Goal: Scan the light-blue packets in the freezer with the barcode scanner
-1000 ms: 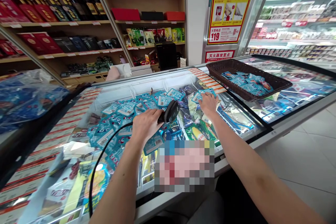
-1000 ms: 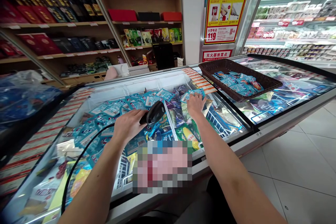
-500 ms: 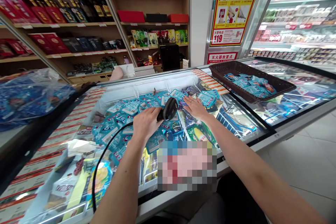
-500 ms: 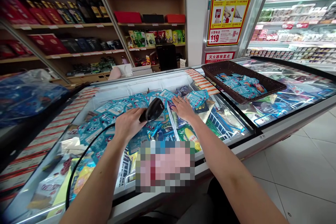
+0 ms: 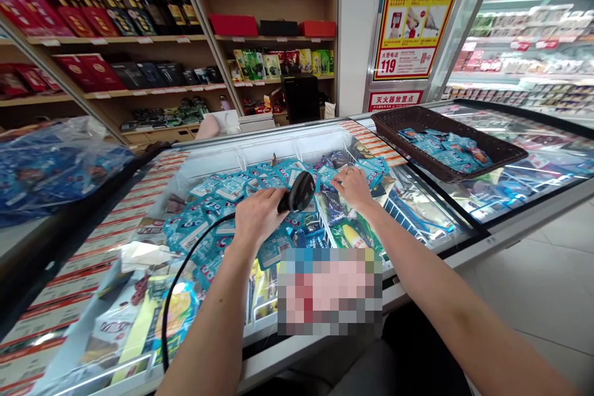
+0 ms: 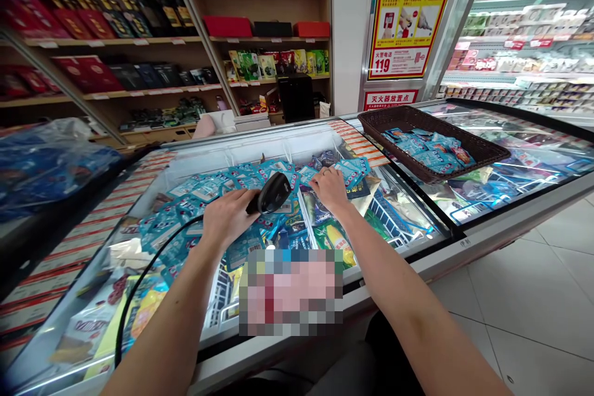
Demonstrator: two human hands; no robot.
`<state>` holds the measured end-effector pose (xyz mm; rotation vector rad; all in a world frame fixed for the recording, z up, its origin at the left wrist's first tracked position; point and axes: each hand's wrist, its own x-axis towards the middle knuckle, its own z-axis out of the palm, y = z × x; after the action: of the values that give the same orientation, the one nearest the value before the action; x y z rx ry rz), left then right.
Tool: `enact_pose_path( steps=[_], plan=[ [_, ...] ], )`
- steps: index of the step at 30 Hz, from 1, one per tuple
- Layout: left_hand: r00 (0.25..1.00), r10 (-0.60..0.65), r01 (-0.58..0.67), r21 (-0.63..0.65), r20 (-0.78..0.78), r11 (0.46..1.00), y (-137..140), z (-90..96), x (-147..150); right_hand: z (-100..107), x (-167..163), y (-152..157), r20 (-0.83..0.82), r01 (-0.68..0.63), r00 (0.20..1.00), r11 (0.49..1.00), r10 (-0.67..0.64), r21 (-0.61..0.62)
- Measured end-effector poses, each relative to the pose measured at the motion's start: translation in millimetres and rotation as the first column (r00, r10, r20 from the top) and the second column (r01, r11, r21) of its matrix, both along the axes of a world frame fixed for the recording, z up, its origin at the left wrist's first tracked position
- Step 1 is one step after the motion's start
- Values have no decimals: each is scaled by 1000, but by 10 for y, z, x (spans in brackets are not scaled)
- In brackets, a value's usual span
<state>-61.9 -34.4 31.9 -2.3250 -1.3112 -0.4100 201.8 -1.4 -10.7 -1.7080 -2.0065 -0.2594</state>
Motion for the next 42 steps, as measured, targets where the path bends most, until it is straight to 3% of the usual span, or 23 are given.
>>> enact_pose_path(
  steps=[5, 12, 19, 25, 34, 42],
  plan=[
    [1000, 6, -7, -12, -21, 1000, 9, -3, 5, -42, 18, 18, -28, 117, 993, 992, -119, -50],
    [1000, 3, -4, -34, -17, 999, 5, -10, 7, -64, 57, 86, -142, 155, 977, 987, -160, -48],
    [1000, -8, 8, -28, -13, 1000, -6, 5, 16, -50, 122, 130, -434, 72, 899, 997, -67, -5],
    [998, -69, 69, -21, 14, 997, -20, 26, 35, -6, 136, 114, -486, 57, 873, 998, -42, 16],
    [994, -105, 105, -32, -4, 994, -12, 26, 37, 17, 127, 105, -592, -77, 802, 997, 75, 21],
    [995, -101, 100, -55, -18, 994, -12, 8, 37, 13, 127, 92, -551, -111, 825, 992, 123, 56]
  ],
)
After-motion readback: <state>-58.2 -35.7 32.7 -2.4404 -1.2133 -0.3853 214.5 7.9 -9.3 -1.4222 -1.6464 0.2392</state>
